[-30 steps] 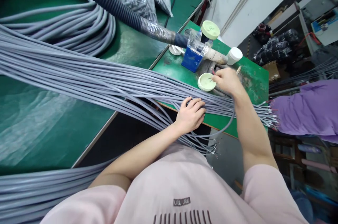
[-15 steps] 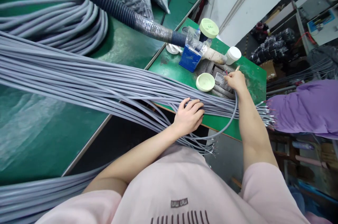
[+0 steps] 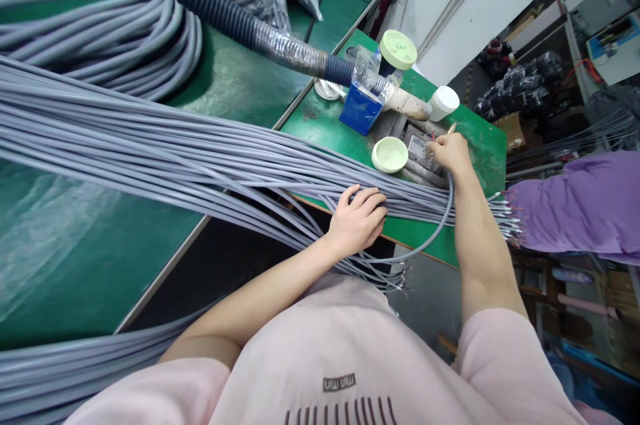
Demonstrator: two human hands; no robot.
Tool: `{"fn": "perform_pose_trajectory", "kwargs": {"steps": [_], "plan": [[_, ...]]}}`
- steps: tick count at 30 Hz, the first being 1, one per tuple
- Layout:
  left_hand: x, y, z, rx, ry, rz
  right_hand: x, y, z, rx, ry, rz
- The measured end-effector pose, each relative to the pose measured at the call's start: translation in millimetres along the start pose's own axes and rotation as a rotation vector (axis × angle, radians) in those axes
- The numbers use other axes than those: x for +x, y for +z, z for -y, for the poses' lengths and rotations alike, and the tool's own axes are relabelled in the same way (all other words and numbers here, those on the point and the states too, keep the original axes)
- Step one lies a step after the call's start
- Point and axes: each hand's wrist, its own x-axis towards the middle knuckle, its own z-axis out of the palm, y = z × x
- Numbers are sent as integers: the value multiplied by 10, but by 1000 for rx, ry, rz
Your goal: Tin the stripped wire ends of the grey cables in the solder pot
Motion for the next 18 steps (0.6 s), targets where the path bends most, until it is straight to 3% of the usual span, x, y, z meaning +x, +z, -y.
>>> {"fn": "perform_pose_trajectory", "kwargs": {"steps": [3, 8, 10, 12, 15, 18], "plan": [[-2, 0, 2, -29, -17, 0, -355, -183, 59, 330, -8, -58], [3, -54, -7, -279, -82, -70, -1323, -242, 212, 998, 10, -83], [20, -61, -60, -538, -206, -139, -1684, -152, 289, 1159, 78, -106], [43, -33, -163, -865, -415, -159, -1971, -39, 366, 1274, 147, -109], [71, 69, -384, -1375, -714, -17, -2258, 99, 458, 1331, 178, -85], [79, 165, -597, -1742, -824, 117, -2408, 168, 497, 1303, 135, -54]]}}
